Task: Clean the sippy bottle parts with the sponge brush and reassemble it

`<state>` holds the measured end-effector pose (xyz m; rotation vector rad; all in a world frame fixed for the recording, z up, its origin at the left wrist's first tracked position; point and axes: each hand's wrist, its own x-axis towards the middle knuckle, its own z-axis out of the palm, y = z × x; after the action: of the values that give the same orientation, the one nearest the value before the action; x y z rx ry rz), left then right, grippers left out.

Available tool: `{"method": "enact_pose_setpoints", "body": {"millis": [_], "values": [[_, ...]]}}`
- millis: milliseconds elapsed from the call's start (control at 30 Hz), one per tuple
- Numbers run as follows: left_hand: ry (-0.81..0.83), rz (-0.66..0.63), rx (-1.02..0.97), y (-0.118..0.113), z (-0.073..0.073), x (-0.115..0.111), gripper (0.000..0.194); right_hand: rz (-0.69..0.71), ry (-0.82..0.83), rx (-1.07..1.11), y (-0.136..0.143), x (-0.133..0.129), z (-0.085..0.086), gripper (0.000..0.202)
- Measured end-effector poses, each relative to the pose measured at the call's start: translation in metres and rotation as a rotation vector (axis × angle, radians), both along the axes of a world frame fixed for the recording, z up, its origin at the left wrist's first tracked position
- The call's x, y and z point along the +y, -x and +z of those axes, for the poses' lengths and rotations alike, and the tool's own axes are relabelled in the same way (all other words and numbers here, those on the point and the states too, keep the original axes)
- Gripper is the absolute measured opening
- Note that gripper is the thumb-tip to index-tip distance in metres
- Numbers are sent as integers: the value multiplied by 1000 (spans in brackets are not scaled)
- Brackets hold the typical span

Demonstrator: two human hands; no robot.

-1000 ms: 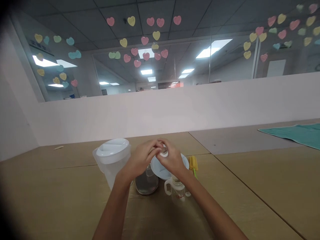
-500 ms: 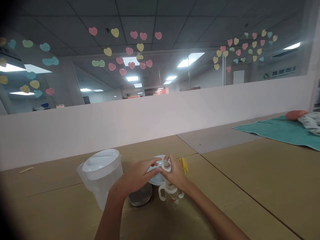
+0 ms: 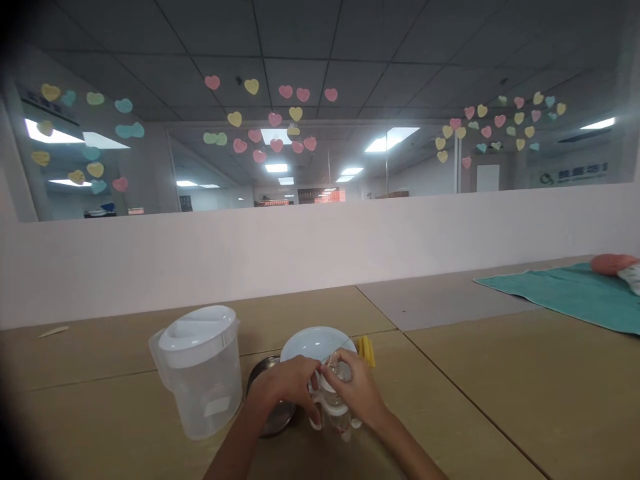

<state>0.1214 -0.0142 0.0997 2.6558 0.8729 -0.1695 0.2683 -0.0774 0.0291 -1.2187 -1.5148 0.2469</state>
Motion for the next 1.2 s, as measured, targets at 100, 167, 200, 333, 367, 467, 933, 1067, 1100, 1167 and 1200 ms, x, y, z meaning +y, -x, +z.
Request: {"method": "enact_pose_setpoints", "body": {"millis": [100, 167, 200, 333, 367, 467, 933, 1067, 1100, 1167, 1200], "values": [[-3, -2, -25, 2, 1, -3, 57, -11, -10, -45, -3, -5, 2, 23], [-20, -14, -43, 1, 2, -5, 53, -30, -27, -88, -5, -8, 2, 22], [-29, -22, -47, 0, 1, -6, 51, -42, -43, -114, -5, -9, 2, 22], [-74, -12, 28, -6, -6, -4, 37, -43, -109, -195, -2, -12, -1, 20], [-83, 4, 61, -7, -8, -3, 35, -33, -117, -213, -1, -13, -2, 20], [-113, 32, 88, -9, -13, -1, 33, -12, -185, -307, -1, -13, -8, 15], [-144, 27, 45, -11, -13, -1, 41, -249, -453, -463, -14, -11, -14, 21], [-128, 35, 58, -12, -12, -1, 42, -285, -539, -520, -17, -15, -11, 25], [-140, 35, 61, -12, -12, -1, 42, -290, -563, -529, -18, -16, -11, 26], [-165, 36, 74, -12, -12, -1, 42, -278, -609, -562, -17, -19, -12, 24], [-171, 34, 80, -12, -13, -1, 42, -259, -625, -582, -15, -20, -13, 21]]}}
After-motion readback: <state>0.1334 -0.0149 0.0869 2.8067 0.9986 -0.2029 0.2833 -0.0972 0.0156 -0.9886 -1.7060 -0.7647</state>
